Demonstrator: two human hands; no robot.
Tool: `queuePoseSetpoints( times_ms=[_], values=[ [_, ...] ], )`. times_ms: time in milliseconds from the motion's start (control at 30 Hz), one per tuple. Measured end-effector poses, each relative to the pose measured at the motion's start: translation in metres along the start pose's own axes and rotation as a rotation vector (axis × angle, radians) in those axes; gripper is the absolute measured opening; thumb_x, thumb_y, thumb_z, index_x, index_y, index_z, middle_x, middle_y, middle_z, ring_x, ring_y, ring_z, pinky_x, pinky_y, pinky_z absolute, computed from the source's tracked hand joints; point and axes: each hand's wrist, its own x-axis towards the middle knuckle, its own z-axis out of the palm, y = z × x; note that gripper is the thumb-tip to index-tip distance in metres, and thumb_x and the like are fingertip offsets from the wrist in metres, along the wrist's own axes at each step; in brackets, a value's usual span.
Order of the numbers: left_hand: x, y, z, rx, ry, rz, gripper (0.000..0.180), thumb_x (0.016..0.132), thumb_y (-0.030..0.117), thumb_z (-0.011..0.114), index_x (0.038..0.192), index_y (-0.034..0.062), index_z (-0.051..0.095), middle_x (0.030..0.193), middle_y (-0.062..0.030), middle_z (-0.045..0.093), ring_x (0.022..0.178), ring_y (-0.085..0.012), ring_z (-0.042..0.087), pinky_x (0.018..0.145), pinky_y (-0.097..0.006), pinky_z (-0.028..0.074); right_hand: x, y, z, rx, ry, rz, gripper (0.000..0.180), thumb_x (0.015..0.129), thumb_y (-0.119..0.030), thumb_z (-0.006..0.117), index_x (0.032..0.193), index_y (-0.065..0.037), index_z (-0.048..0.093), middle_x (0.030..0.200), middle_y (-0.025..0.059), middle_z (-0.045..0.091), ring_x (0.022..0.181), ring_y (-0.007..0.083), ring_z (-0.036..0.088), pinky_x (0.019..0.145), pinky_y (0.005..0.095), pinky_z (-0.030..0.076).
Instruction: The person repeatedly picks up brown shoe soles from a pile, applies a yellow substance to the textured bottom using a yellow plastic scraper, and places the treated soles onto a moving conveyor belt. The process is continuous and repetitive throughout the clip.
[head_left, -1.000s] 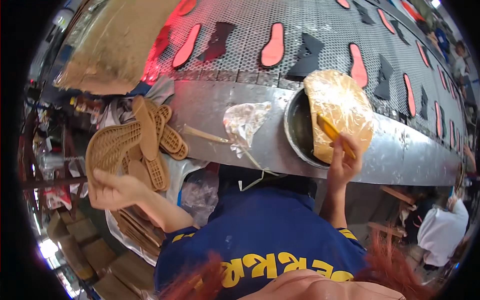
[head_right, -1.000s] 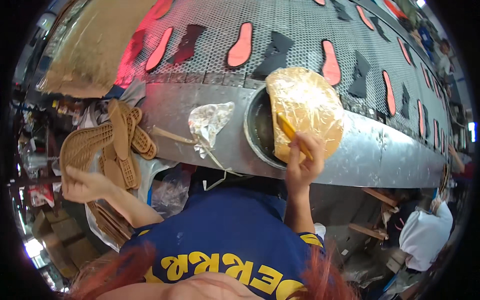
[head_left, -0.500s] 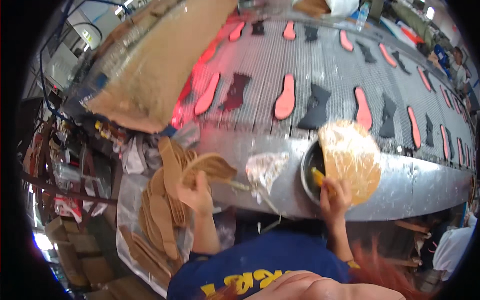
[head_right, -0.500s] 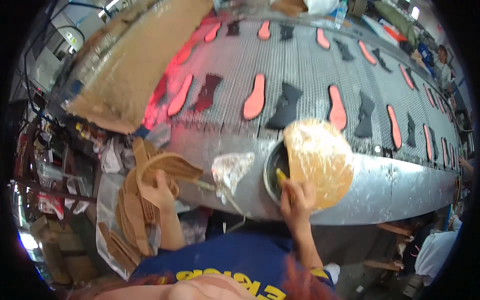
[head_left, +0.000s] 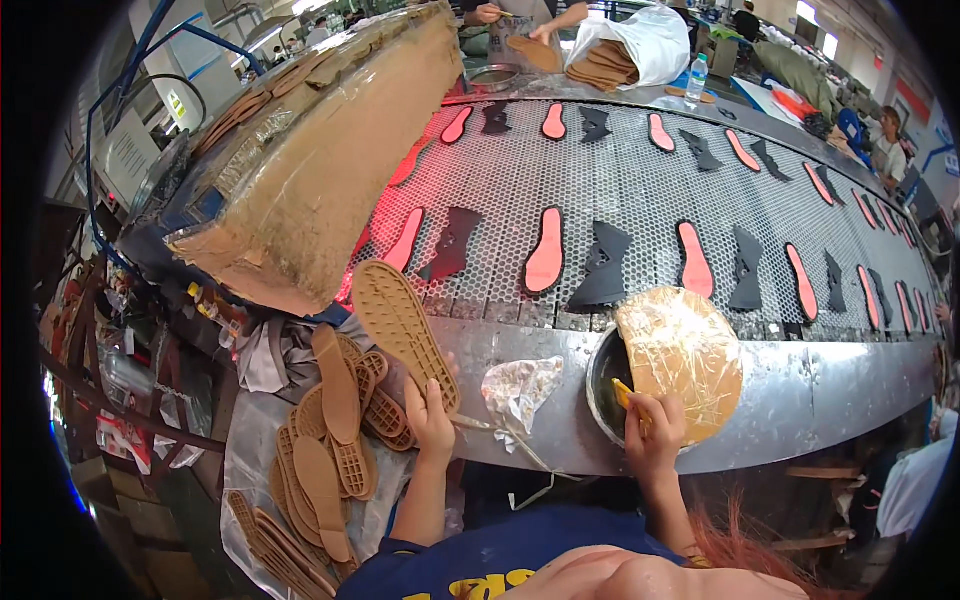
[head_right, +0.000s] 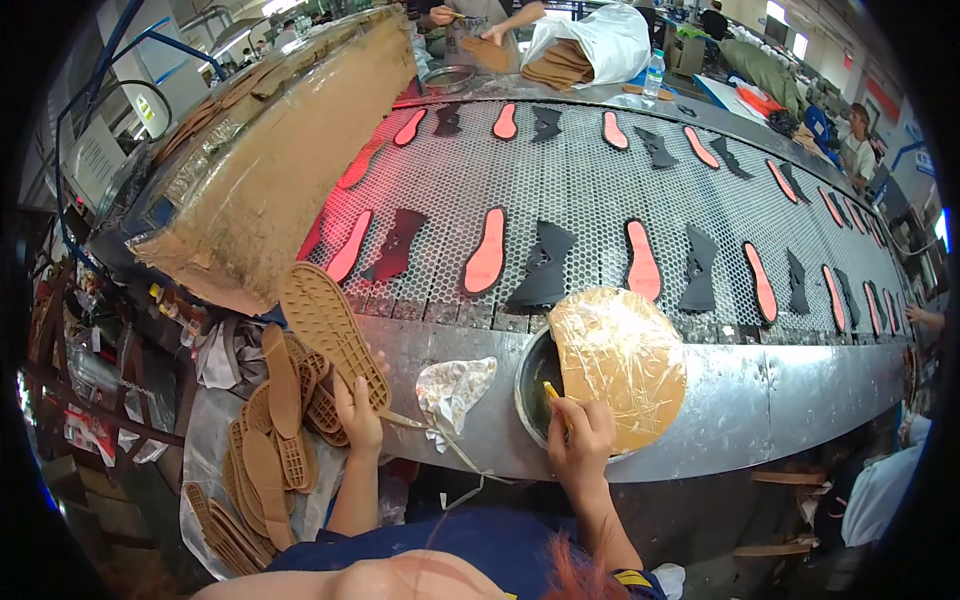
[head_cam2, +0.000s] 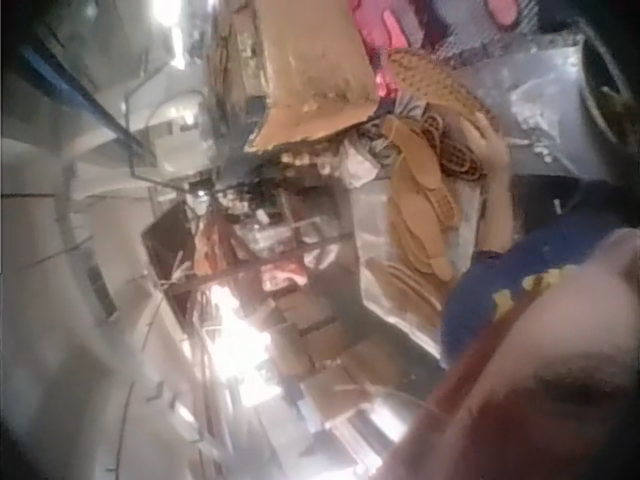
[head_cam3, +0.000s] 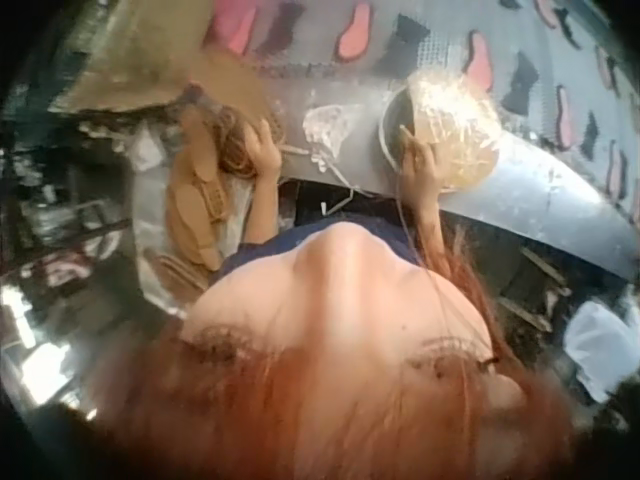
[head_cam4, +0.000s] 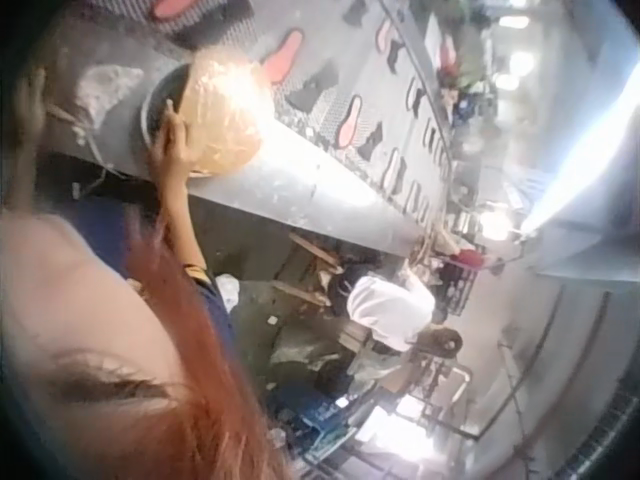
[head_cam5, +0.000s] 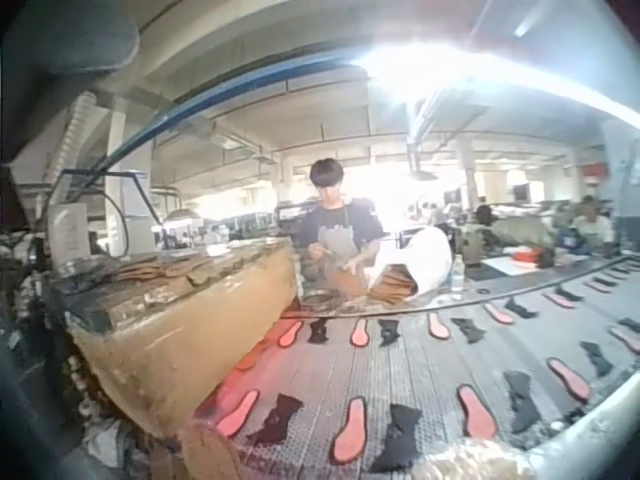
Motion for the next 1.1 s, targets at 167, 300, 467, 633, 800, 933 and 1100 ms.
queuePoseSetpoints(
  times_ms=[167, 300, 467, 633, 800, 933, 1100],
  values=[
    [-0.013, 0.033, -0.007, -0.296, -0.472, -0.404, 0.051, 0.09, 0.014, 0.037, 0.138, -0.0015, 0.032, 0.128, -0.0228, 0.05, 0.104, -0.026, 0.06, 0.084, -0.035, 0.052, 0.001, -0.005, -0.004, -0.046, -0.038, -0.003, 0.018, 0.071, 0.003, 0.065, 0.087, -0.006, 0.063, 0.074, 0.0087, 0.057, 0.068, 0.0267, 0.055, 0.06, 0.0373, 0.043],
    [-0.042, 0.041, 0.0, -0.602, -0.583, -0.693, 0.058, 0.089, 0.023, 0.035, 0.142, 0.0007, 0.029, 0.132, -0.0265, 0.046, 0.104, -0.0289, 0.059, 0.081, -0.036, 0.053, 0.001, -0.003, -0.002, -0.098, -0.094, 0.01, 0.017, 0.072, 0.002, 0.065, 0.087, -0.005, 0.063, 0.074, 0.0094, 0.056, 0.067, 0.0272, 0.055, 0.059, 0.0369, 0.044],
    [-0.064, 0.04, 0.002, -0.66, -0.757, -0.86, 0.066, 0.091, 0.028, 0.039, 0.148, 0.0047, 0.015, 0.135, -0.0262, 0.042, 0.105, -0.0296, 0.057, 0.077, -0.036, 0.054, -0.001, -0.002, -0.005, -0.09, -0.104, 0.004, 0.017, 0.073, 0.002, 0.064, 0.088, -0.005, 0.065, 0.074, 0.0101, 0.056, 0.066, 0.0276, 0.056, 0.058, 0.0358, 0.044],
    [-0.069, 0.042, 0.005, -0.785, -0.721, -0.937, 0.067, 0.09, 0.027, 0.04, 0.149, 0.0103, 0.013, 0.132, -0.0282, 0.042, 0.101, -0.0311, 0.059, 0.071, -0.038, 0.056, -0.008, -0.002, -0.01, 0.109, -0.061, 0.143, 0.015, 0.078, 0.001, 0.062, 0.092, -0.003, 0.065, 0.076, 0.011, 0.057, 0.065, 0.0251, 0.057, 0.058, 0.0327, 0.044],
    [-0.068, 0.045, 0.008, -0.753, -0.659, -0.936, 0.066, 0.09, 0.028, 0.037, 0.15, 0.0121, 0.013, 0.13, -0.0295, 0.044, 0.098, -0.0322, 0.06, 0.066, -0.037, 0.057, -0.016, 0.014, -0.014, 0.528, -0.081, 0.488, 0.011, 0.086, -0.001, 0.06, 0.097, 0.0, 0.065, 0.078, 0.0058, 0.057, 0.064, 0.0131, 0.054, 0.056, 0.0254, 0.042],
    [-0.069, 0.037, 0.009, -0.776, -0.616, -0.966, 0.065, 0.09, 0.028, 0.034, 0.149, 0.0114, 0.014, 0.128, -0.0302, 0.046, 0.093, -0.0327, 0.062, 0.06, -0.037, 0.057, -0.011, 0.019, -0.025, 0.883, -0.112, 0.739, 0.011, 0.089, -0.002, 0.057, 0.099, 0.0, 0.063, 0.079, 0.0006, 0.056, 0.063, 0.0073, 0.051, 0.055, 0.0195, 0.039],
    [-0.073, 0.041, 0.011, -0.749, -0.591, -0.988, 0.065, 0.09, 0.03, 0.034, 0.149, 0.0104, 0.015, 0.127, -0.0309, 0.046, 0.092, -0.0332, 0.062, 0.057, -0.036, 0.057, -0.011, 0.019, -0.023, 0.784, -0.107, 0.594, 0.013, 0.092, -0.007, 0.056, 0.103, -0.004, 0.06, 0.071, 0.0001, 0.055, 0.055, 0.0052, 0.049, 0.048, 0.0177, 0.035]
  ],
)
